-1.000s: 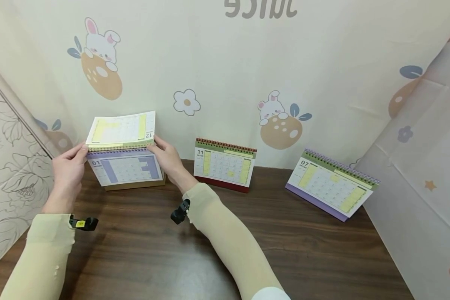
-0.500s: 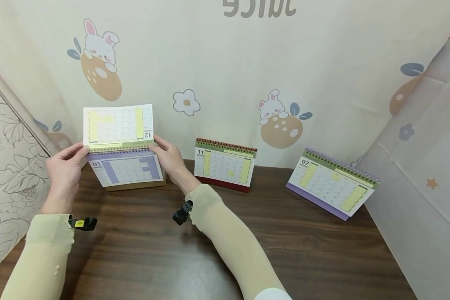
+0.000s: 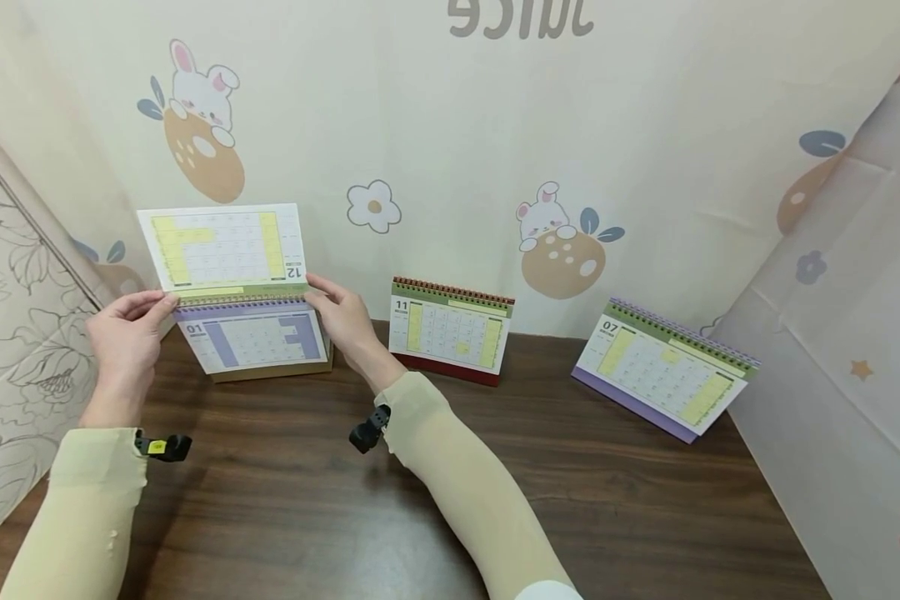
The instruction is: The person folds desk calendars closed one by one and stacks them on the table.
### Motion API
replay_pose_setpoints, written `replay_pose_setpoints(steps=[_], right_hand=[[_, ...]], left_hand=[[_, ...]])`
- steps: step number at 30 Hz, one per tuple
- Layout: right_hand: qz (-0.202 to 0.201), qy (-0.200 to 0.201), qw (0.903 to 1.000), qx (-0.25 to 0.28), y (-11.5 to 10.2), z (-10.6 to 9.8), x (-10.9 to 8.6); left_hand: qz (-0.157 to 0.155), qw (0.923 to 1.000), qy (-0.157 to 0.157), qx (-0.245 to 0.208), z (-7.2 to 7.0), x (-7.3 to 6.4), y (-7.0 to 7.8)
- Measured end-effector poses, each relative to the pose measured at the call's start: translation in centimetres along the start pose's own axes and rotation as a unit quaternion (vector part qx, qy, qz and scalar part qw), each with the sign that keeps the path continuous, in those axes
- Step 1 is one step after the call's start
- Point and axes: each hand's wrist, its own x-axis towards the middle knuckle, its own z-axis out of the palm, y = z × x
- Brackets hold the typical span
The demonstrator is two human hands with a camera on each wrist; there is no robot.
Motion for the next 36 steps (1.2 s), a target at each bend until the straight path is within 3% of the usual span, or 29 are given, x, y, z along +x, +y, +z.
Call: replay_pose_setpoints(steps=[9, 20, 26, 36], right_hand=[[-0.005, 0.027, 0.9996, -0.005, -0.4, 0.3, -0.5], [0.001, 0.029, 0.9995, 0.01, 0.0, 0.3, -0.4], [-0.002, 0.023, 0.9992, 0.034, 0.0, 0.1, -0.5], [-0.011, 0.009, 0.9995, 0.027, -0.1, 0.1, -0.7]], left_hand=[[0.033, 0.9991, -0.009, -0.025, -0.4, 0.0, -0.4], [0.056, 0.9976, -0.022, 0.034, -1.0, -0.1, -0.6], [0.071, 0.996, -0.028, 0.046, -1.2, -0.2, -0.7], [0.075, 0.9954, -0.031, 0.051, -1.5, -0.4, -0.8]])
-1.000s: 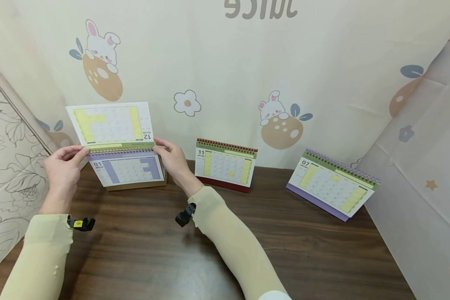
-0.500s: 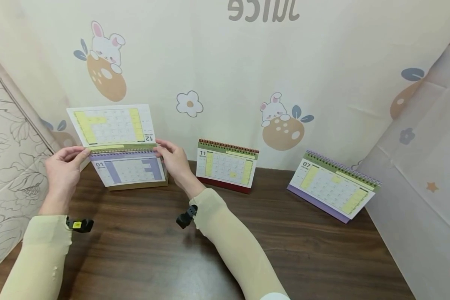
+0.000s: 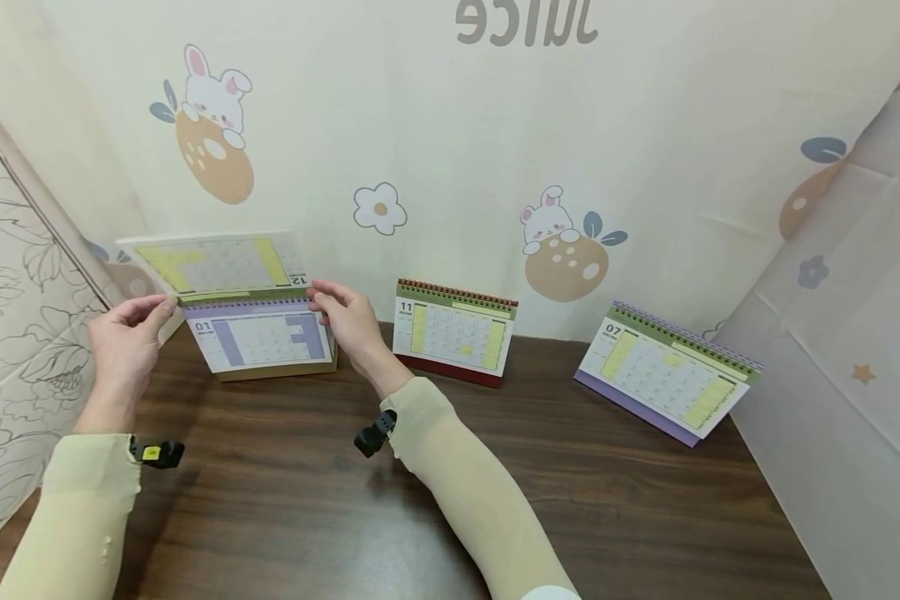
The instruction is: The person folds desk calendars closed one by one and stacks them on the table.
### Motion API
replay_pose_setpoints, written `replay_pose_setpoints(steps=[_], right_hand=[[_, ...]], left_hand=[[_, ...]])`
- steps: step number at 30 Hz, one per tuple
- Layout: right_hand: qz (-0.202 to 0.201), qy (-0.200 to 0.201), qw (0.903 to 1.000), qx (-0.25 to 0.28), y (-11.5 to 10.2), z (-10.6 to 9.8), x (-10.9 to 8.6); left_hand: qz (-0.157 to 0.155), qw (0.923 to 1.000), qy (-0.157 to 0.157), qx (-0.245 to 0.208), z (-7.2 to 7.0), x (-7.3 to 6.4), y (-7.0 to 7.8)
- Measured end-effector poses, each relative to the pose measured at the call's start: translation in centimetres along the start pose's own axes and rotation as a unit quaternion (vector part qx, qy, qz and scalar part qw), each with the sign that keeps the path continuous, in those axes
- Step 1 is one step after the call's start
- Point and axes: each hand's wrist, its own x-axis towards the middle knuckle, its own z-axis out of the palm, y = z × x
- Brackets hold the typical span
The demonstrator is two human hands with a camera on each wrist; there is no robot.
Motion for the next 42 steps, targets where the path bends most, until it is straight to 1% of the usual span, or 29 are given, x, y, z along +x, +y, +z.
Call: replay_pose_setpoints(steps=[3, 7, 10, 13, 16, 19, 21, 23, 25, 26, 30, 32, 35, 37, 38, 40, 42], right_hand=[[0.003, -0.003, 1.0, -0.002, 0.1, 0.0, -0.1], [0.004, -0.009, 0.9999, 0.011, 0.1, -0.1, -0.1], [0.006, -0.01, 0.9998, 0.016, 0.2, -0.1, -0.2], [0.011, -0.005, 0.9998, 0.014, 0.4, 0.0, -0.3], [0.012, -0.003, 0.9999, 0.011, 0.6, 0.0, -0.4], [0.01, -0.004, 0.9999, 0.013, 0.8, -0.1, -0.4], [0.008, -0.002, 0.9998, 0.016, 1.0, 0.0, -0.5], [0.007, 0.0, 0.9998, 0.02, 1.1, 0.0, -0.5], [0.007, 0.003, 0.9997, 0.024, 1.2, 0.1, -0.6], [0.006, 0.004, 0.9996, 0.026, 1.2, 0.1, -0.7], [0.003, 0.012, 0.9996, 0.025, 1.6, 0.2, -0.8], [0.003, 0.013, 0.9998, 0.015, 1.8, 0.2, -0.9], [0.002, 0.013, 0.9999, 0.002, 2.2, 0.4, -1.0], [0.002, 0.011, 0.9999, -0.003, 2.5, 0.3, -1.1], [0.003, 0.011, 0.9999, -0.005, 2.6, 0.3, -1.1], [0.006, 0.013, 0.9999, -0.007, 2.7, 0.2, -1.1], [0.01, 0.015, 0.9998, -0.012, 2.9, 0.1, -1.2]], left_hand=[[-0.015, 0.9998, 0.0, -0.015, 0.0, -0.1, -0.1], [-0.035, 0.9987, -0.001, -0.037, 0.0, -0.4, -0.2], [-0.038, 0.9975, -0.004, -0.059, 0.0, -0.6, -0.3], [-0.042, 0.9946, -0.005, -0.095, -0.1, -0.7, -0.5], [-0.046, 0.9929, -0.009, -0.109, -0.1, -0.9, -0.7], [-0.058, 0.9891, -0.024, -0.133, -0.3, -1.0, -0.8], [-0.066, 0.9826, -0.048, -0.167, -0.6, -1.1, -0.8], [-0.074, 0.9733, -0.072, -0.205, -0.9, -1.2, -0.8], [-0.08, 0.9667, -0.096, -0.223, -1.2, -1.2, -0.8], [-0.082, 0.9651, -0.107, -0.224, -1.3, -1.2, -0.8], [-0.095, 0.9682, -0.132, -0.19, -1.9, -1.1, -1.0], [-0.1, 0.9711, -0.137, -0.168, -2.0, -1.0, -1.2], [-0.106, 0.9734, -0.14, -0.147, -2.2, -0.8, -1.6], [-0.094, 0.9811, -0.141, -0.094, -2.2, -0.8, -1.9], [-0.086, 0.9837, -0.143, -0.068, -2.1, -0.7, -2.0], [-0.068, 0.9876, -0.141, -0.016, -1.9, -0.7, -2.1], [-0.051, 0.9891, -0.135, 0.031, -1.6, -0.8, -2.2]])
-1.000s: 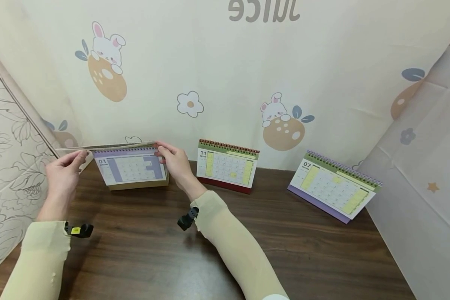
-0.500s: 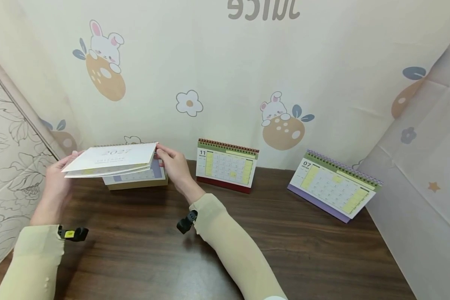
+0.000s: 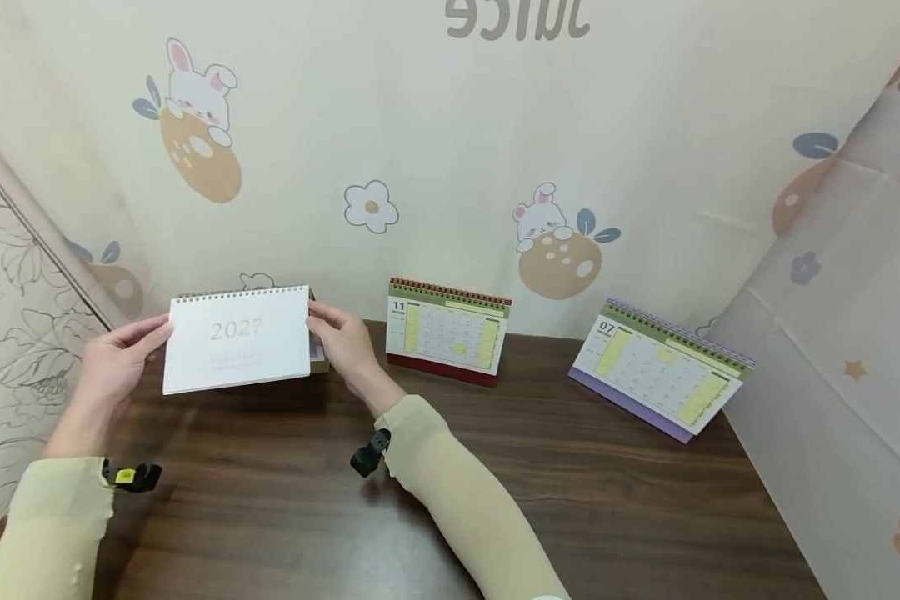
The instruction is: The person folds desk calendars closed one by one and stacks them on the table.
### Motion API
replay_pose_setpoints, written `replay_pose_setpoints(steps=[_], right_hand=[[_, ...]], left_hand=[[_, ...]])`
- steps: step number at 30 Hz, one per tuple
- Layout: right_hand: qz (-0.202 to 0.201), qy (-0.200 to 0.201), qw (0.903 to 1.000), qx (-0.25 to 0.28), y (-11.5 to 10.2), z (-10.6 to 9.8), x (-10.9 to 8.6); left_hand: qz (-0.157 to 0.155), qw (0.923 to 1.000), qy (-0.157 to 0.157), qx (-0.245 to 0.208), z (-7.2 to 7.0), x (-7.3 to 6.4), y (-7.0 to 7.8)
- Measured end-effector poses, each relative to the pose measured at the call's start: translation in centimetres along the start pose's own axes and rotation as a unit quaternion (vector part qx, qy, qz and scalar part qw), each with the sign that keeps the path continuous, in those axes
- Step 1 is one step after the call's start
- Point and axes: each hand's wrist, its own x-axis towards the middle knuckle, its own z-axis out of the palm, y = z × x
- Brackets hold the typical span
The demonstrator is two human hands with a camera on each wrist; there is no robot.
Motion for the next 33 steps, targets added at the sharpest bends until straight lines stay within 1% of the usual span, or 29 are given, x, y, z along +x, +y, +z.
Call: replay_pose_setpoints(steps=[2, 6, 9, 13, 16, 21, 24, 27, 30, 33], right_hand=[[0.003, 0.001, 1.0, -0.007, 0.1, 0.0, -0.1], [0.008, 0.002, 0.9998, -0.016, 0.3, 0.0, -0.1], [0.017, 0.006, 0.9995, -0.026, 0.6, 0.1, -0.1], [0.029, 0.017, 0.9977, -0.06, 0.9, 0.1, -0.1], [0.032, 0.018, 0.996, -0.081, 1.0, 0.0, -0.2], [0.034, 0.004, 0.9958, -0.085, 1.5, -0.3, -0.2], [0.03, 0.002, 0.9957, -0.088, 1.8, -0.3, -0.2], [0.024, 0.003, 0.9952, -0.095, 1.9, -0.2, -0.1], [0.021, 0.002, 0.9948, -0.1, 2.0, -0.1, -0.1], [0.022, 0.0, 0.9939, -0.108, 1.9, 0.0, 0.1]], left_hand=[[0.009, 0.9999, 0.006, 0.011, 0.2, 0.0, -0.1], [0.026, 0.9992, 0.026, 0.016, 0.6, 0.2, -0.3], [0.026, 0.9984, 0.041, 0.028, 0.9, 0.2, -0.4], [0.023, 0.9967, 0.046, 0.062, 1.4, 0.4, -0.5], [0.022, 0.9951, 0.048, 0.083, 1.8, 0.4, -0.4], [0.027, 0.9925, 0.057, 0.105, 2.2, 0.4, -0.4], [0.034, 0.9896, 0.059, 0.127, 2.4, 0.4, -0.5], [0.032, 0.987, 0.062, 0.145, 2.5, 0.4, -0.7], [0.032, 0.9866, 0.066, 0.146, 2.7, 0.6, -0.8], [0.04, 0.9889, 0.059, 0.13, 2.7, 0.7, -0.7]])
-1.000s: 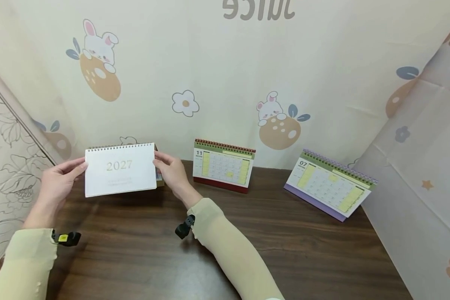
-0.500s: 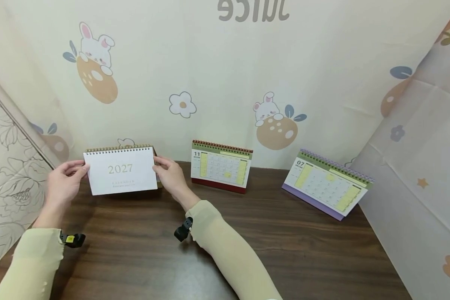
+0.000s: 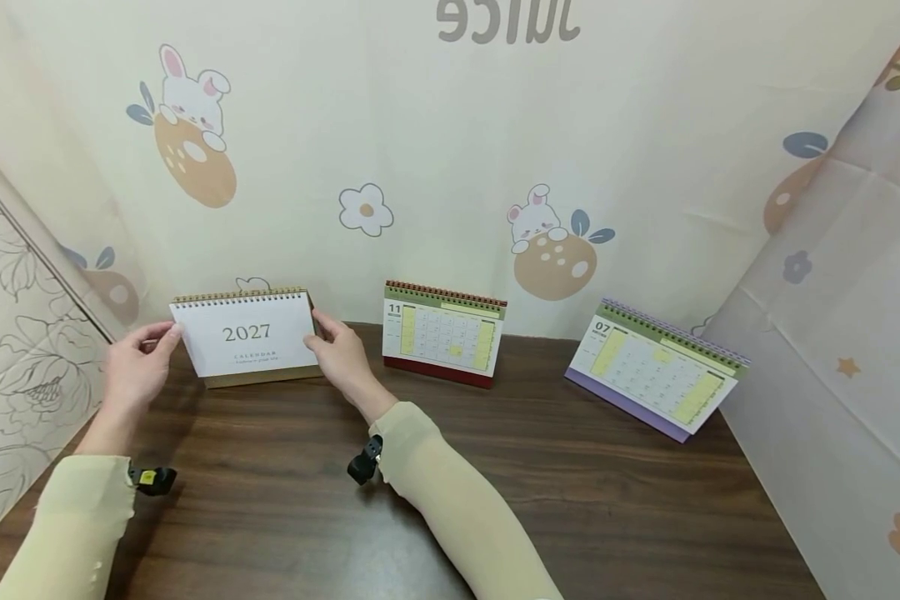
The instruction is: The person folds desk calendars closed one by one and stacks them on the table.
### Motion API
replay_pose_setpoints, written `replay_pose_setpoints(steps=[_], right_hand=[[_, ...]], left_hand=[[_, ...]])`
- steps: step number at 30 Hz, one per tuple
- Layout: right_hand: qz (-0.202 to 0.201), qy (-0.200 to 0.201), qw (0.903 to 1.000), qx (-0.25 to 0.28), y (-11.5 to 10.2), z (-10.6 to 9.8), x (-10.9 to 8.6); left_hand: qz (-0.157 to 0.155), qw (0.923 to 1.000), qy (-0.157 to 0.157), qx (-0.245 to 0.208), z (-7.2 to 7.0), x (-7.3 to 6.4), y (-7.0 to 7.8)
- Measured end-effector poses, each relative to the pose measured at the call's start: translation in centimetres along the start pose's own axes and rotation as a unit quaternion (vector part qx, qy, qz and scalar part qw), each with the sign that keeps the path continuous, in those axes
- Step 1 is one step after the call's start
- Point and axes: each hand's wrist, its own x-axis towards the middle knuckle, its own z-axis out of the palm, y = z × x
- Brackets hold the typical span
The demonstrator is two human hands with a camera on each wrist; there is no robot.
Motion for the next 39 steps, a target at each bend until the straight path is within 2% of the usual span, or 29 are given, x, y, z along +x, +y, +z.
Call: replay_pose_setpoints(steps=[3, 8, 14, 21, 32, 39], right_hand=[[0.003, -0.003, 0.9999, -0.012, -0.1, 0.1, 0.2], [0.004, -0.017, 0.9997, -0.015, -0.2, 0.3, 0.6], [0.01, -0.034, 0.9994, 0.002, -0.6, 0.6, 0.9], [0.015, -0.044, 0.9981, -0.042, -1.4, 0.6, 0.8], [0.016, -0.05, 0.9946, -0.09, -2.1, 0.6, -0.2], [0.012, -0.05, 0.993, -0.106, -2.3, 0.4, -0.9]], left_hand=[[0.014, 0.9994, -0.02, -0.026, 0.0, 0.1, 0.2], [0.028, 0.995, -0.074, -0.062, 0.2, 0.2, 0.6], [0.022, 0.9877, -0.113, -0.106, 0.8, 0.1, 1.0], [0.012, 0.9863, -0.116, -0.116, 1.1, -0.1, 1.1], [-0.001, 0.9866, -0.127, -0.103, -0.2, -0.7, 1.4], [0.014, 0.9886, -0.125, -0.082, -0.7, -1.2, 1.8]])
